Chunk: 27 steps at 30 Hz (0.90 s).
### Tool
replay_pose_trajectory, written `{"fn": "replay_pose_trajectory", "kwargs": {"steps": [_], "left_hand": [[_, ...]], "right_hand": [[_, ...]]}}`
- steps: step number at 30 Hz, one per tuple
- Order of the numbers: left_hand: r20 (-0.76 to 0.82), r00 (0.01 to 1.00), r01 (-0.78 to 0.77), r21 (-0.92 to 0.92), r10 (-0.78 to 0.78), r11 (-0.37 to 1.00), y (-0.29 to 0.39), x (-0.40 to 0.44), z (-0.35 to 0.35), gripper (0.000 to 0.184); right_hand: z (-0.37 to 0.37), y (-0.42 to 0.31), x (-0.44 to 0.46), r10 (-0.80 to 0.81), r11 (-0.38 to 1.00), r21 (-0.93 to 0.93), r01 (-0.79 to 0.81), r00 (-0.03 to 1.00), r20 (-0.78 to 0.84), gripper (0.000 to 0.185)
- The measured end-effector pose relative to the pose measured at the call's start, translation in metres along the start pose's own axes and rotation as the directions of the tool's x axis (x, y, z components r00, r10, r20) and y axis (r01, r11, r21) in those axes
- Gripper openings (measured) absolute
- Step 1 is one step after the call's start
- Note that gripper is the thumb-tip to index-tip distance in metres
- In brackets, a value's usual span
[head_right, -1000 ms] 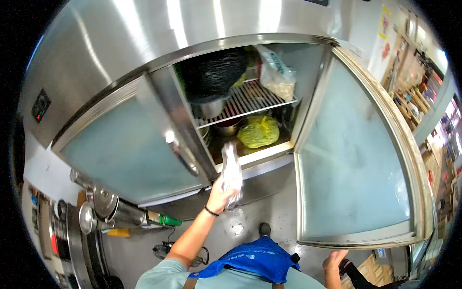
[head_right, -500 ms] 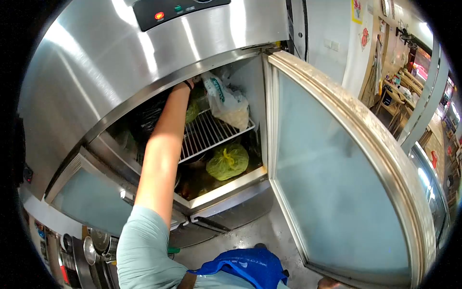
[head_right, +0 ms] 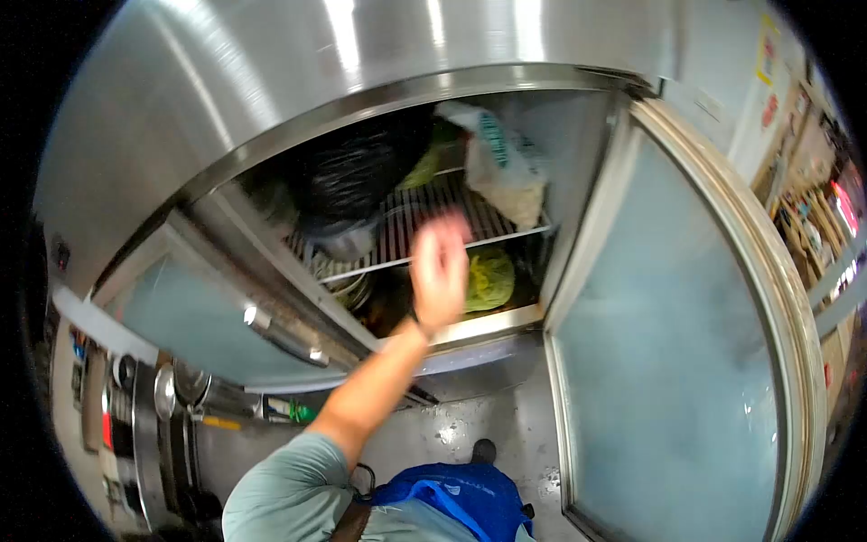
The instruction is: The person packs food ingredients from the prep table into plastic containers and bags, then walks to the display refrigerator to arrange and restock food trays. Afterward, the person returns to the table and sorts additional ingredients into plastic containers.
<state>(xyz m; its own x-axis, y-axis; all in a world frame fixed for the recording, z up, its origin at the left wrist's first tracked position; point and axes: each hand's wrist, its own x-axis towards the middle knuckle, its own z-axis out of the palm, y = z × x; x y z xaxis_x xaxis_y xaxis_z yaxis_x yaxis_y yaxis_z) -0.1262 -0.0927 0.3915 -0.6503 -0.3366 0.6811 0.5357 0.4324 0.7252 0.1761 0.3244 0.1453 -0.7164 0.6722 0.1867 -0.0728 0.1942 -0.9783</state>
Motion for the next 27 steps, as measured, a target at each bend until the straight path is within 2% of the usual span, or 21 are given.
{"fn": "replay_pose_trajectory", "kwargs": {"steps": [1,2,3,4,5,6,7,8,11,12,13,16,17,18,19,20,21,22,24,25,27], "left_hand": [[0.028,0.977,-0.212,0.064,0.211,0.975,-0.007,-0.061,-0.007,0.017],[0.351,0.937,-0.02,0.05,0.001,0.999,-0.01,-0.139,-0.028,0.021],[0.549,0.836,-0.072,0.075,0.019,0.995,-0.027,-0.203,-0.049,0.027],[0.567,0.799,0.127,0.167,-0.201,0.978,-0.05,-0.292,-0.075,0.032],[0.547,0.7,0.342,0.309,-0.46,0.887,-0.061,-0.368,-0.113,0.035],[0.464,0.471,0.597,0.458,-0.75,0.658,-0.05,-0.412,-0.154,0.034],[0.343,0.446,0.596,0.575,-0.826,0.561,-0.054,-0.471,-0.192,0.032],[0.193,0.358,0.662,0.638,-0.913,0.394,-0.04,-0.505,-0.23,0.032],[-0.041,0.403,0.717,0.635,-0.914,0.288,0.027,-0.538,-0.326,0.024],[-0.142,0.444,0.684,0.692,-0.885,0.233,0.046,-0.548,-0.351,0.023],[-0.248,0.562,0.686,0.673,-0.789,0.277,0.038,-0.579,-0.375,0.023],[-0.551,0.547,0.796,0.575,-0.631,0.188,0.078,-0.588,-0.421,0.02],[-0.645,0.537,0.838,0.484,-0.543,0.252,0.092,-0.592,-0.425,0.02],[-0.726,0.522,0.851,0.411,-0.447,0.327,0.108,-0.598,-0.429,0.02],[-0.782,0.476,0.87,0.352,-0.402,0.345,0.121,-0.607,-0.425,0.019],[-0.831,0.444,0.873,0.317,-0.333,0.371,0.127,-0.621,-0.417,0.017],[-0.863,0.405,0.889,0.294,-0.301,0.351,0.133,-0.626,-0.404,0.014],[-0.872,0.339,0.892,0.178,-0.354,0.416,0.142,-0.639,-0.391,0.013],[-0.895,0.265,0.903,0.099,-0.359,0.419,0.165,-0.668,-0.362,0.015],[-0.911,0.229,0.905,0.07,-0.343,0.419,0.174,-0.682,-0.35,0.016],[-0.954,0.062,0.919,-0.061,-0.294,0.39,0.205,-0.707,-0.328,0.018]], "right_hand": [[0.012,-0.006,-0.001,0.004,0.999,-0.054,-0.001,0.999,0.046,0.072],[0.021,-0.013,-0.005,0.003,0.995,-0.104,0.007,0.995,0.096,0.072],[0.032,-0.021,-0.006,-0.002,0.988,-0.152,0.026,0.987,0.159,0.072],[0.042,-0.029,-0.009,-0.009,0.979,-0.195,0.056,0.973,0.231,0.072],[0.052,-0.037,-0.013,-0.019,0.97,-0.224,0.091,0.952,0.305,0.072],[0.061,-0.043,-0.019,-0.031,0.96,-0.247,0.134,0.924,0.381,0.072],[0.071,-0.05,-0.025,-0.048,0.951,-0.252,0.18,0.89,0.454,0.072],[0.081,-0.056,-0.034,-0.066,0.94,-0.251,0.231,0.846,0.529,0.072],[0.11,-0.076,-0.057,-0.146,0.897,-0.181,0.403,0.657,0.74,0.072],[0.123,-0.086,-0.071,-0.186,0.877,-0.127,0.463,0.571,0.8,0.072],[0.137,-0.093,-0.081,-0.229,0.855,-0.069,0.514,0.492,0.84,0.072],[0.2,-0.127,-0.112,-0.401,0.75,0.162,0.641,0.246,0.883,0.073],[0.231,-0.143,-0.126,-0.469,0.696,0.222,0.683,0.198,0.861,0.073],[0.267,-0.167,-0.147,-0.496,0.657,0.193,0.729,0.225,0.838,0.073],[0.308,-0.186,-0.17,-0.48,0.605,0.051,0.795,0.312,0.82,0.073],[0.325,-0.223,-0.205,-0.416,0.641,-0.012,0.767,0.361,0.834,0.079],[0.36,-0.24,-0.22,-0.406,0.674,-0.051,0.737,0.427,0.808,0.074],[0.379,-0.257,-0.242,-0.458,0.68,0.013,0.734,0.41,0.789,0.072],[0.396,-0.278,-0.3,-0.599,0.624,0.26,0.737,0.238,0.764,0.07],[0.397,-0.28,-0.332,-0.662,0.577,0.408,0.707,0.112,0.741,0.068],[0.386,-0.265,-0.397,-0.675,0.51,0.602,0.614,-0.148,0.723,0.066]]}}
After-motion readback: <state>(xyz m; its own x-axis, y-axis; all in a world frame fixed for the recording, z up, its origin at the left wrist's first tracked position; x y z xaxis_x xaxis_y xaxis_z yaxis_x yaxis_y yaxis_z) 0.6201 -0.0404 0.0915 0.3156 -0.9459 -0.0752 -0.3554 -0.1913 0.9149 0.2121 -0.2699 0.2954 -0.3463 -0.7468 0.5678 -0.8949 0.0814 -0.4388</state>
